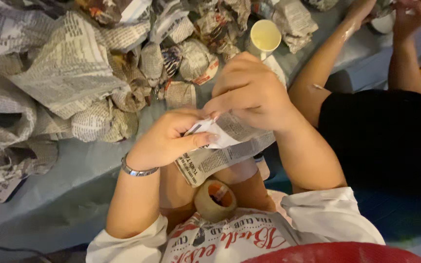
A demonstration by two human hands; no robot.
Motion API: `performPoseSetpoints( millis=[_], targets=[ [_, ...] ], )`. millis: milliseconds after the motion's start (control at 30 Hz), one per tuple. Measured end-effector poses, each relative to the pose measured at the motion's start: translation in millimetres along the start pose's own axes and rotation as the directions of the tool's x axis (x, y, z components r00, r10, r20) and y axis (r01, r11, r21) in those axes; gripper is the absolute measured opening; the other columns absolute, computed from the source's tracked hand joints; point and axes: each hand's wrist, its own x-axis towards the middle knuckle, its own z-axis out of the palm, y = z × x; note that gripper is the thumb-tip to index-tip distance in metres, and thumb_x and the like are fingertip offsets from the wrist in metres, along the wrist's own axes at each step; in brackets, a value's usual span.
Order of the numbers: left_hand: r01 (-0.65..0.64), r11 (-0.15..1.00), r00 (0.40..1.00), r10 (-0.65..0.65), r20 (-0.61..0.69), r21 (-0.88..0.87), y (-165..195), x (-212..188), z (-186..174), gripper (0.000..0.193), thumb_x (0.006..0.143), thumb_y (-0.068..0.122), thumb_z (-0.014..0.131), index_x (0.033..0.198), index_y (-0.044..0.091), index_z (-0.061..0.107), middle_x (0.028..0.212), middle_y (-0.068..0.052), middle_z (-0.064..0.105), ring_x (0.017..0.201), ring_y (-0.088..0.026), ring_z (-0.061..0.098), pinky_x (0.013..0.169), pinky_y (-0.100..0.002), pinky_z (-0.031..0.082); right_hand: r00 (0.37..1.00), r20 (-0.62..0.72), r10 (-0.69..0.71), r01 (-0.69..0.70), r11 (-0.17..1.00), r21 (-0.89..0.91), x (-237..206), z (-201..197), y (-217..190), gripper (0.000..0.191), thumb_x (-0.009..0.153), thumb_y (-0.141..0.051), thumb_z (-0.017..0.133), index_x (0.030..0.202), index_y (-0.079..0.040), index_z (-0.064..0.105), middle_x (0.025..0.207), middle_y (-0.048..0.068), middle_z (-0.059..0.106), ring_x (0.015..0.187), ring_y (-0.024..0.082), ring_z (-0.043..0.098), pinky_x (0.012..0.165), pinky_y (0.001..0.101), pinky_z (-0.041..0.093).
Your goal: The person sits on the floor and wraps crumpled paper balls with clear tape, cutting the tape with scissors and pressing it around each ball. They then tear sheets of newspaper, presumably to layer over the taped balls.
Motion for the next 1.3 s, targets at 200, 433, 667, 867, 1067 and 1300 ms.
performPoseSetpoints(
  millis=[200, 433, 667, 867, 1067, 1300],
  targets=[
    [-0.036, 0.999, 0.999, 0.035, 0.027, 0.022, 8, 2, 1, 0.019, 0.095, 0.016, 0.074, 0.105, 0.000, 0.073, 0.101, -0.008, 0.073, 0.096, -0.019, 0.069, 0.083, -0.031, 0.054, 0.997, 0.020, -0.072, 0.072, 0.997, 0.005, 0, -5, 3, 0.028, 0.077, -0.008, 0.074, 0.103, -0.018, 0.079, 0.096, -0.002, 0.068, 0.094, 0.025, 0.063, 0.086, 0.0396, 0.042],
    [0.028, 0.999, 1.000, -0.028, 0.011, 0.020, 11, 2, 12, 0.020, 0.094, 0.017, 0.077, 0.103, 0.000, 0.073, 0.094, -0.008, 0.072, 0.090, -0.020, 0.068, 0.078, -0.032, 0.053, 0.992, 0.021, -0.121, 0.121, 0.992, 0.027, -13, -6, 10, 0.023, 0.084, -0.011, 0.077, 0.106, -0.016, 0.080, 0.097, -0.002, 0.068, 0.097, 0.025, 0.063, 0.085, 0.0383, 0.041],
    [-0.045, 0.998, 0.999, 0.044, 0.017, 0.034, 5, 0, 13, 0.017, 0.096, 0.017, 0.076, 0.104, 0.001, 0.075, 0.098, -0.008, 0.073, 0.093, -0.020, 0.068, 0.082, -0.032, 0.053, 0.996, 0.002, -0.089, 0.089, 0.995, 0.043, -18, -1, 10, 0.026, 0.080, -0.013, 0.071, 0.104, -0.015, 0.080, 0.096, 0.000, 0.067, 0.096, 0.025, 0.064, 0.084, 0.0379, 0.040],
    [-0.021, 1.000, 1.000, 0.021, 0.003, -0.008, 6, 2, 15, 0.019, 0.093, 0.018, 0.077, 0.099, 0.000, 0.072, 0.095, -0.008, 0.073, 0.093, -0.020, 0.068, 0.083, -0.032, 0.053, 0.996, -0.023, -0.084, 0.085, 0.996, 0.036, -10, 0, 7, 0.024, 0.079, -0.013, 0.071, 0.101, -0.016, 0.080, 0.094, 0.000, 0.068, 0.095, 0.024, 0.064, 0.084, 0.0374, 0.041],
    [-0.018, 0.999, 1.000, 0.017, 0.019, 0.043, 6, 2, 13, 0.020, 0.093, 0.018, 0.078, 0.101, 0.001, 0.074, 0.095, -0.007, 0.074, 0.090, -0.018, 0.069, 0.081, -0.032, 0.054, 0.999, -0.017, -0.043, 0.044, 0.998, 0.053, -8, 3, 8, 0.028, 0.073, -0.011, 0.069, 0.099, -0.014, 0.079, 0.094, 0.001, 0.069, 0.096, 0.025, 0.065, 0.086, 0.0383, 0.042],
    [0.035, 0.999, 0.999, -0.035, 0.019, -0.010, 2, -4, 19, 0.021, 0.093, 0.019, 0.078, 0.102, 0.001, 0.074, 0.091, -0.006, 0.072, 0.086, -0.015, 0.066, 0.077, -0.030, 0.053, 0.998, -0.029, -0.050, 0.052, 0.996, 0.069, -15, 8, 6, 0.025, 0.078, -0.012, 0.068, 0.101, -0.014, 0.080, 0.094, 0.001, 0.069, 0.094, 0.024, 0.064, 0.083, 0.0356, 0.041]
  ],
)
